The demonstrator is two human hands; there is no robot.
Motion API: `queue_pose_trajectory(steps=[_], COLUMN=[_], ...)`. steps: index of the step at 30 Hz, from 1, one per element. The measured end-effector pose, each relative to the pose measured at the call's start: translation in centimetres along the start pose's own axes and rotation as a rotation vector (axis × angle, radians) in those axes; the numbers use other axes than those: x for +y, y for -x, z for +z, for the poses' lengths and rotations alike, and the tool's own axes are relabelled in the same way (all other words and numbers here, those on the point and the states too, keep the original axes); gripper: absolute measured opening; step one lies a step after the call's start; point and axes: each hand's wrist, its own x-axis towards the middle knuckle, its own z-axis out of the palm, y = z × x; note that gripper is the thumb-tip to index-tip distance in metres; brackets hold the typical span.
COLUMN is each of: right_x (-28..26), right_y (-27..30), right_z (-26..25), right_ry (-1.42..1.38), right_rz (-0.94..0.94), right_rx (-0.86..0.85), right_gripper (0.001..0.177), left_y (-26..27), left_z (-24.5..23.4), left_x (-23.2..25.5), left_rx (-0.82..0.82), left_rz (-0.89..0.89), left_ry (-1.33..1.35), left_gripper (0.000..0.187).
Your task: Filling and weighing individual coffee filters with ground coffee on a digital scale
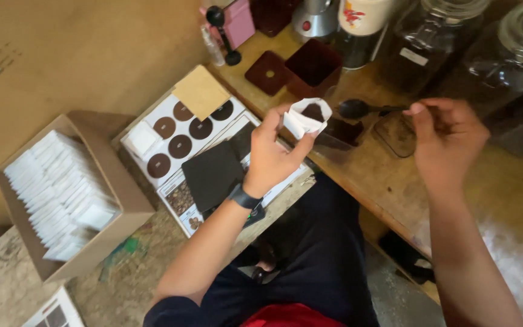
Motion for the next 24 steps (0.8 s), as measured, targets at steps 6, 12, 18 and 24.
queue_pose_trajectory(steps=[6, 12, 18, 24], right_x=[0.9, 3.2, 1.9, 2.9], right_y=[1.2, 1.7, 2.5, 5.7], right_z=[2.6, 3.4, 3.8, 3.1], right_ry=[0.235, 0.271, 0.253, 0.258], right_rz=[-0.001, -0.322, -0.455, -0.445], right_rx=[-0.186, -0.235, -0.236, -0.13], right_gripper=[0.009, 0.019, 0.026, 0.031], left_y=[3.3, 6.7, 9.5, 10.3], left_z=[-5.6, -11.4, -16.8, -18.3], left_x=[-0.1, -1.4, -2.1, -3.9], left_rx=[0.094, 0.166, 0.121, -0.013], left_rz=[-0.024, -0.056, -0.22, -0.17], left_ry=[0.17, 0.406, -0.168, -0.428], left_gripper=[0.043, 0.042, 0.049, 0.056])
